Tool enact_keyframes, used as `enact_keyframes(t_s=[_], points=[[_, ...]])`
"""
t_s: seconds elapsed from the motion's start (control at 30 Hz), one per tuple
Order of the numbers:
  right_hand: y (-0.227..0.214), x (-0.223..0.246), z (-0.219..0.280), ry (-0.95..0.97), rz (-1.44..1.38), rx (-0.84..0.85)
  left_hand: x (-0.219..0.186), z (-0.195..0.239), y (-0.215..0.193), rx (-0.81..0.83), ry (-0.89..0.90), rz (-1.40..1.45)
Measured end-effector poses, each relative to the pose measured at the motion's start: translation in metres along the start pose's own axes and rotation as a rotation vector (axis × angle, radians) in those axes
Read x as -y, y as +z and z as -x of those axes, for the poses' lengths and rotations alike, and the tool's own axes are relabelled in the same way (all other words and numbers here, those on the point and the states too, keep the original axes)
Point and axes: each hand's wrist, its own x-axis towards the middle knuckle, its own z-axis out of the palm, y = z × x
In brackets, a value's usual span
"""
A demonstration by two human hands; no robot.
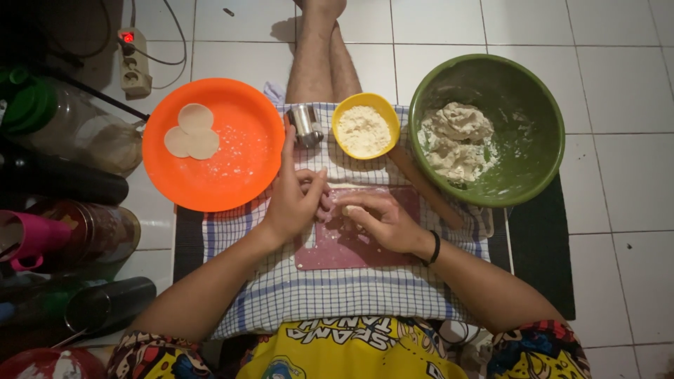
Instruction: Shaping small portions of dough into balls by hand on a mat.
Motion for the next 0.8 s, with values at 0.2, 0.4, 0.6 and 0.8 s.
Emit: enact_keyframes(t_s=[0.2,0.4,0.6,0.8], points=[[-0.001,-0.004,0.001,-0.009,0.006,-0.006,0.024,-0.007,-0.006,0.019,-0.016,-0.112],[-0.002,0.002,0.001,0.009,-0.02,0.001,0.016,0.001,-0.004,0.043,-0.019,-0.184],[-0.002,-0.002,-0.001,-0.002,-0.019,0.002,-0.004,0.007,-0.009,-0.126,0.313,-0.592],[-0.001,-0.023,0.002,-0.013,-0.013,0.012,-0.033,-0.007,-0.051,-0.208,0.653,-0.961]])
